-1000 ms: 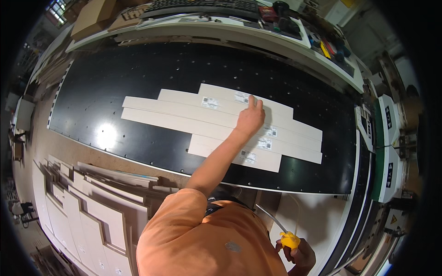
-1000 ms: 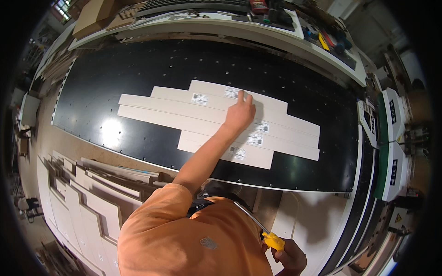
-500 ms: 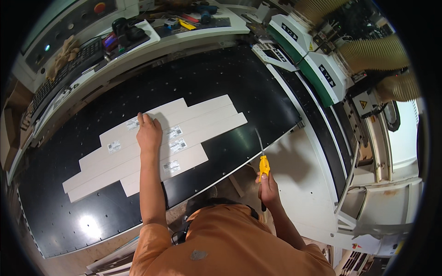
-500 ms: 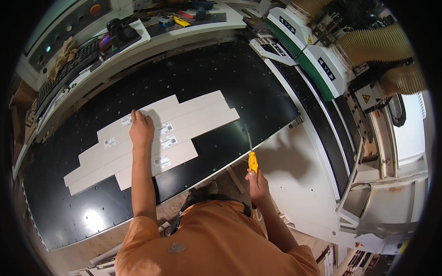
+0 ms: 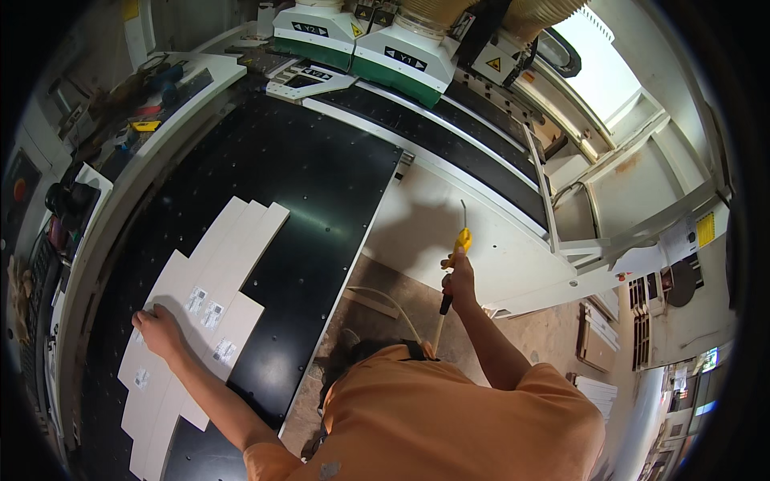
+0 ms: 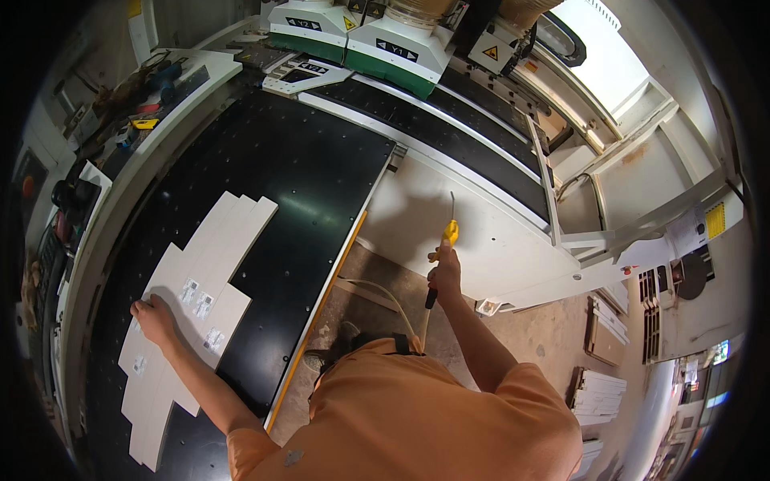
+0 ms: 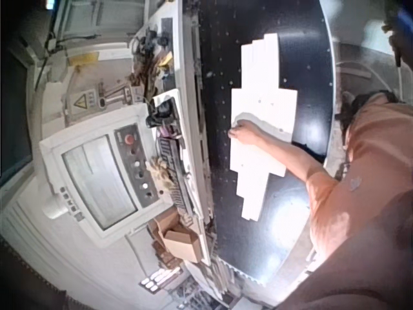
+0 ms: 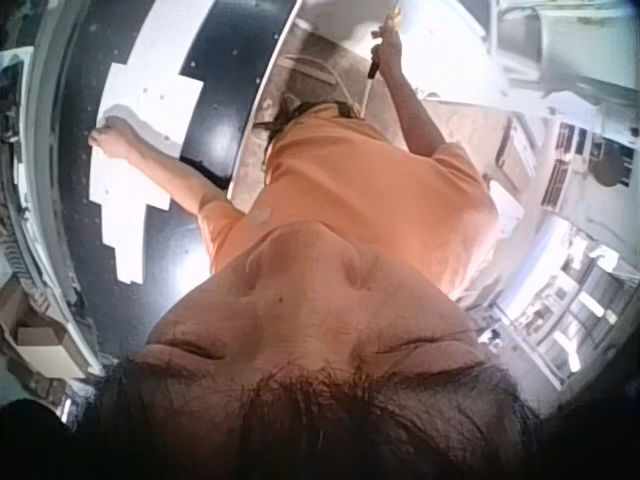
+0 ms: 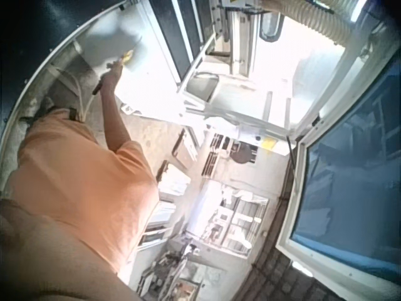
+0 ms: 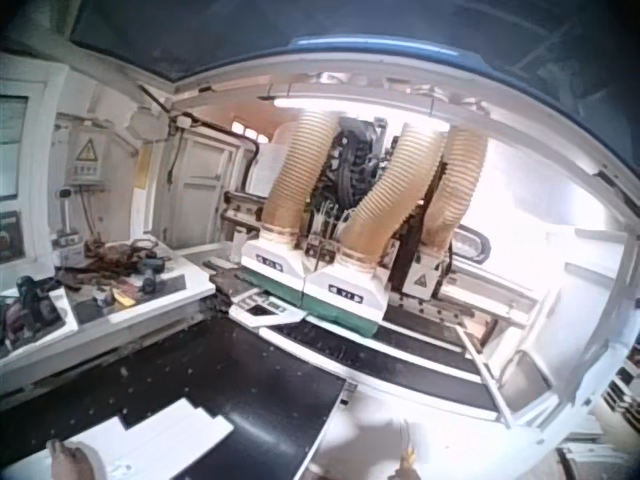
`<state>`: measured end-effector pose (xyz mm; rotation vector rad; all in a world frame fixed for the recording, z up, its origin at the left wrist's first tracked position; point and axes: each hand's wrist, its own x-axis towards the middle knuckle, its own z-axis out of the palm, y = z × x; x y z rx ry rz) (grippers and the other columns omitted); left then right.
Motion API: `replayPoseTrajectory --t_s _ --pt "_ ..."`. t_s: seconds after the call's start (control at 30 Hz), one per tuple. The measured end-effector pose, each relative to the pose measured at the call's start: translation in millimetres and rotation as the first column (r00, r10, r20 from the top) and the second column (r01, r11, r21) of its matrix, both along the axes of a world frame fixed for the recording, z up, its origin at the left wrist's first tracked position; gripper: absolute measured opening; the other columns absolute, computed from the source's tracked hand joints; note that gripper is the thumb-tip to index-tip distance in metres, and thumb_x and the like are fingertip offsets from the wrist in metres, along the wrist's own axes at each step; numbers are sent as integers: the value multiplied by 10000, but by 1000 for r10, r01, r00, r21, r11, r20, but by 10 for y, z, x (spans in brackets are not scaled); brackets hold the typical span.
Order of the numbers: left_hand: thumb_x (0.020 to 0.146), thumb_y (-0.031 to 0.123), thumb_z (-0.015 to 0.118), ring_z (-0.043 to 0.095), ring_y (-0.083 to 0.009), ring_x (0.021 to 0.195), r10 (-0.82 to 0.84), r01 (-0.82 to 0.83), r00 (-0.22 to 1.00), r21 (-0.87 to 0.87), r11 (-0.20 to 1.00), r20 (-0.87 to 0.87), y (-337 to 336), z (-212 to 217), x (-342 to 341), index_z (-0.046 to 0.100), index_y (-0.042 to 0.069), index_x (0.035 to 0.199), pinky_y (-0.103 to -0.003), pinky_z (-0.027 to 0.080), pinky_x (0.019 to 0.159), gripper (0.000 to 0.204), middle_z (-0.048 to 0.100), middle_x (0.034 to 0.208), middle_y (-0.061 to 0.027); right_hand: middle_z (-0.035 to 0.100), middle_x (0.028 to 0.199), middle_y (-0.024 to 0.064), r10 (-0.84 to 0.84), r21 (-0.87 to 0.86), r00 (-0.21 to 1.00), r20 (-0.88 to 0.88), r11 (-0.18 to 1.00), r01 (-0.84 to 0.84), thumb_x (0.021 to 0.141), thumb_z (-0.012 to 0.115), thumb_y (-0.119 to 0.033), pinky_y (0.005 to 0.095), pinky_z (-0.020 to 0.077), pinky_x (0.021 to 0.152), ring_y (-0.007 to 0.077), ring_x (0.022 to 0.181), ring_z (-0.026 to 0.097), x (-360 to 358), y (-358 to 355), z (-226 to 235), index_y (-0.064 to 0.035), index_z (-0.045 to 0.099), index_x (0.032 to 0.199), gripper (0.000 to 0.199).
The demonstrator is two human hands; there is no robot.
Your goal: The person repeatedly picks up white wooden panels from a stack, scans their barcodes with a handheld scanner, and places them on a worktable. The person also uses a yellow tool to scrape or clean the table surface between scans. The task continues in a repetitive cycle throughout the clip.
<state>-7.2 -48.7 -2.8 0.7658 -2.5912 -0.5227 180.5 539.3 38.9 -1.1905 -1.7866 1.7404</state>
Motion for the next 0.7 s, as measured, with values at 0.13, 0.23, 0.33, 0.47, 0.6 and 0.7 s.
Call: replayPoseTrajectory --t_s 0.13,0.23,0.33,0.47,0.6,0.7 --pt "960 324 540 646 -423 1051 22 -22 1000 -27 999 21 -138 -67 -20 596 -34 1084 -501 539 863 383 526 1384 -187 587 883 75 -89 14 990 -110 996 91 1020 410 -557 244 382 375 108 420 450 126 150 -7 -60 489 1004 503" --pt "960 328 542 645 -427 1053 26 -25 1000 -43 999 17 -164 -93 -30 583 -29 1114 -508 539 859 391 538 1370 -193 580 879 70 -66 15 985 -157 997 69 1022 411 -550 243 374 371 105 416 440 85 54 31 -65 485 982 492" --pt "961 318 546 640 -426 1061 51 -52 999 -45 998 -15 -169 -85 -10 578 -31 1134 -498 541 848 391 535 1376 -193 574 863 60 82 6 988 -134 997 -82 1037 379 -519 241 351 362 105 403 422 -123 -82 135 -71 486 982 464" --pt "952 303 555 633 -401 1096 73 -73 997 3 997 5 -145 -40 10 574 -59 1216 -474 536 878 448 498 1444 -165 590 880 51 444 -30 893 -74 894 -447 1058 357 -480 243 327 357 102 388 401 -504 -235 272 -69 512 1027 440" --pt "949 289 555 628 -403 1110 132 -131 990 26 991 -46 -73 9 75 582 -67 1195 -460 532 897 434 480 1467 -173 605 903 57 628 -15 778 -21 778 -628 1067 339 -476 242 339 375 100 418 422 -1024 -392 331 -48 525 1093 468" --pt "941 274 556 629 -419 1099 165 -164 986 68 984 -2 -8 47 127 583 -67 1175 -465 528 901 414 470 1479 -192 593 883 55 684 -4 729 15 729 -684 1062 346 -497 244 372 393 98 437 447 -1481 -582 300 -40 518 1130 494"
